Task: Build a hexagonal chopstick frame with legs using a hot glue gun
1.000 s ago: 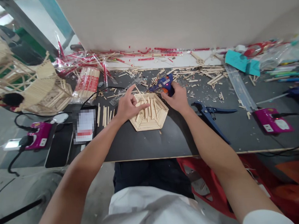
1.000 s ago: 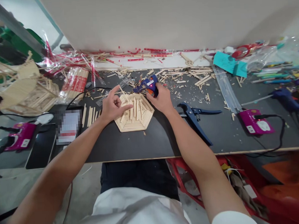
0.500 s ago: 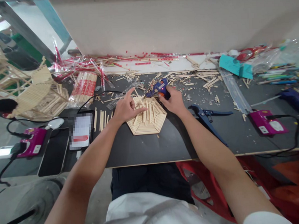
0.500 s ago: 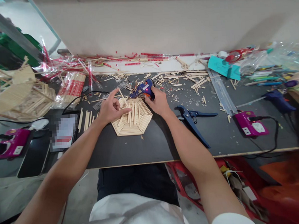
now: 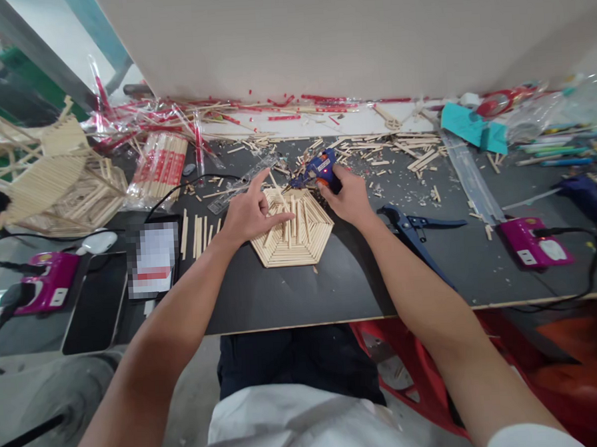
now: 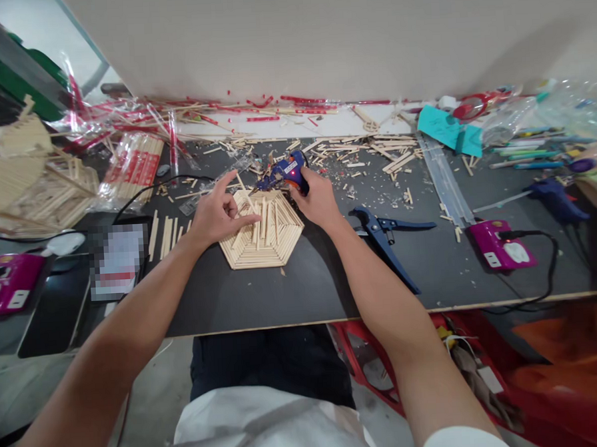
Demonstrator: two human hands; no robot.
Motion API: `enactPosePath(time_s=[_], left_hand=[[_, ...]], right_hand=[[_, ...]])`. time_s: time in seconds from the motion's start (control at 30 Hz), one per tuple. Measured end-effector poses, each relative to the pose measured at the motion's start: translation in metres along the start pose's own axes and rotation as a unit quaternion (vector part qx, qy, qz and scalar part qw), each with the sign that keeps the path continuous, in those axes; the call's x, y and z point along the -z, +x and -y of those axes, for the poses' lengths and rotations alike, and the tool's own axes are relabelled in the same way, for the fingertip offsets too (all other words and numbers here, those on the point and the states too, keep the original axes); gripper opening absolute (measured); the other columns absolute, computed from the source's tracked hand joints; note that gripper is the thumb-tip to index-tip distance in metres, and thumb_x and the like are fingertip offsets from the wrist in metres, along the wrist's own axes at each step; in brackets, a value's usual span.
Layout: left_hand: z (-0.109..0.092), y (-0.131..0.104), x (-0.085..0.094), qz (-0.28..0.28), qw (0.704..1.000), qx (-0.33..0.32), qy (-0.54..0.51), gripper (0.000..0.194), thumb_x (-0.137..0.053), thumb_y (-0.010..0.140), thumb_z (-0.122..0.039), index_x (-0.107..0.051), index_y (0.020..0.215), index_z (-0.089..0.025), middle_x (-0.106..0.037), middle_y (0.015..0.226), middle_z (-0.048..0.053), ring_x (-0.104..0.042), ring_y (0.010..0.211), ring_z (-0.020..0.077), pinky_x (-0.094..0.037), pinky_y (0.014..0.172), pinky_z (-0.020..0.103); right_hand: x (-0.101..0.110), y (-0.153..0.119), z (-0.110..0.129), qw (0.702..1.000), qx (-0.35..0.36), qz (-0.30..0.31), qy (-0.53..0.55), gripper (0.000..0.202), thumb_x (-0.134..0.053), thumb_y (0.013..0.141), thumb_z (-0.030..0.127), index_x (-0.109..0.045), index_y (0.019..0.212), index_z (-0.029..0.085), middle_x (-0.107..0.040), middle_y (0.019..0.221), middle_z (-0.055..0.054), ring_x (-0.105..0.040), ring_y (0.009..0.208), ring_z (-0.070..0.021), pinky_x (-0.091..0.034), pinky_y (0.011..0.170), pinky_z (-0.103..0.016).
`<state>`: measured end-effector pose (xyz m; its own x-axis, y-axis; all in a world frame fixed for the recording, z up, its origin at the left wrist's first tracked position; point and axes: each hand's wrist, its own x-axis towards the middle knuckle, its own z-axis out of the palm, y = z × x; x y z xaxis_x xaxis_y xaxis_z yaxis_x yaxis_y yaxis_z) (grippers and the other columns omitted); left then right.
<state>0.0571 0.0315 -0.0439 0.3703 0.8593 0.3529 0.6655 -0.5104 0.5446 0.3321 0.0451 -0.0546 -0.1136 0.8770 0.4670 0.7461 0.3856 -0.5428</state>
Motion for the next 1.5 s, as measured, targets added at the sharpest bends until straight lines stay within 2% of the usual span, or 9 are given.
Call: enactPosePath(time_s=[0.27, 0.5, 0.67, 1.03, 1.17, 1.37, 1.5], left_hand=[[-0.003, -0.002, 0.002, 0.012, 1.0, 0.003, -0.001, 0.115, -0.072, 0.077, -0.083, -0.04, 0.159, -0.01, -0.063, 0.061, -0.006, -0.057, 0.053, 0.0138, -0.042, 0.062, 0.028], [-0.01, -0.002, 0.005, 0.021, 1.0, 0.016, 0.001, 0.111, -0.071, 0.079, -0.082, -0.042, 0.159, -0.01, -0.064, 0.06, -0.006, -0.057, 0.054, 0.0138, -0.042, 0.062, 0.028], [-0.012, -0.002, 0.007, 0.035, 0.999, 0.021, 0.005, 0.114, -0.069, 0.079, -0.083, -0.04, 0.161, -0.01, -0.065, 0.062, -0.005, -0.057, 0.053, 0.0139, -0.043, 0.062, 0.028], [-0.006, -0.003, 0.003, 0.024, 1.0, 0.0, 0.0, 0.113, -0.066, 0.078, -0.087, -0.044, 0.159, -0.011, -0.064, 0.061, -0.006, -0.055, 0.052, 0.0129, -0.042, 0.061, 0.027], [-0.009, -0.003, 0.005, 0.031, 1.0, -0.001, -0.003, 0.115, -0.065, 0.078, -0.088, -0.044, 0.159, -0.008, -0.065, 0.061, -0.005, -0.055, 0.052, 0.0129, -0.043, 0.061, 0.027], [-0.007, -0.004, 0.003, 0.021, 1.0, -0.011, 0.007, 0.114, -0.067, 0.076, -0.088, -0.045, 0.159, -0.012, -0.065, 0.061, -0.005, -0.055, 0.052, 0.0124, -0.042, 0.06, 0.026], [-0.006, -0.004, 0.002, 0.023, 1.0, -0.018, 0.011, 0.116, -0.065, 0.077, -0.089, -0.046, 0.158, -0.008, -0.067, 0.063, -0.004, -0.056, 0.052, 0.0125, -0.042, 0.06, 0.026]], right_hand=[[0.0, 0.0, 0.0, 1.0, 0.0, -0.011, -0.021, 0.017, -0.057, 0.088, 0.041, -0.05, 0.087, 0.026, -0.065, 0.077, -0.006, -0.057, 0.067, -0.0228, -0.048, 0.067, -0.038], [-0.001, 0.0, -0.001, 1.0, -0.009, -0.001, -0.024, 0.023, -0.056, 0.093, 0.049, -0.052, 0.09, 0.026, -0.065, 0.078, -0.006, -0.06, 0.071, -0.0257, -0.05, 0.069, -0.04], [-0.001, 0.0, -0.002, 1.0, -0.016, 0.007, -0.024, 0.023, -0.056, 0.094, 0.048, -0.05, 0.09, 0.026, -0.064, 0.08, -0.007, -0.063, 0.073, -0.0277, -0.05, 0.073, -0.043], [-0.003, 0.0, -0.005, 1.0, -0.012, -0.004, -0.016, 0.021, -0.054, 0.096, 0.047, -0.053, 0.095, 0.026, -0.068, 0.086, -0.01, -0.066, 0.082, -0.0298, -0.052, 0.076, -0.045], [-0.003, 0.001, -0.005, 1.0, -0.009, -0.001, -0.017, 0.018, -0.053, 0.095, 0.044, -0.05, 0.093, 0.026, -0.068, 0.087, -0.011, -0.067, 0.084, -0.0307, -0.052, 0.076, -0.045], [-0.003, 0.001, -0.003, 0.999, -0.014, -0.001, -0.03, 0.019, -0.054, 0.095, 0.045, -0.05, 0.094, 0.027, -0.067, 0.085, -0.01, -0.066, 0.082, -0.0313, -0.052, 0.075, -0.046], [-0.004, 0.0, -0.004, 0.999, -0.013, -0.011, -0.04, 0.02, -0.052, 0.096, 0.046, -0.052, 0.095, 0.026, -0.067, 0.086, -0.011, -0.067, 0.086, -0.0321, -0.052, 0.077, -0.046]])
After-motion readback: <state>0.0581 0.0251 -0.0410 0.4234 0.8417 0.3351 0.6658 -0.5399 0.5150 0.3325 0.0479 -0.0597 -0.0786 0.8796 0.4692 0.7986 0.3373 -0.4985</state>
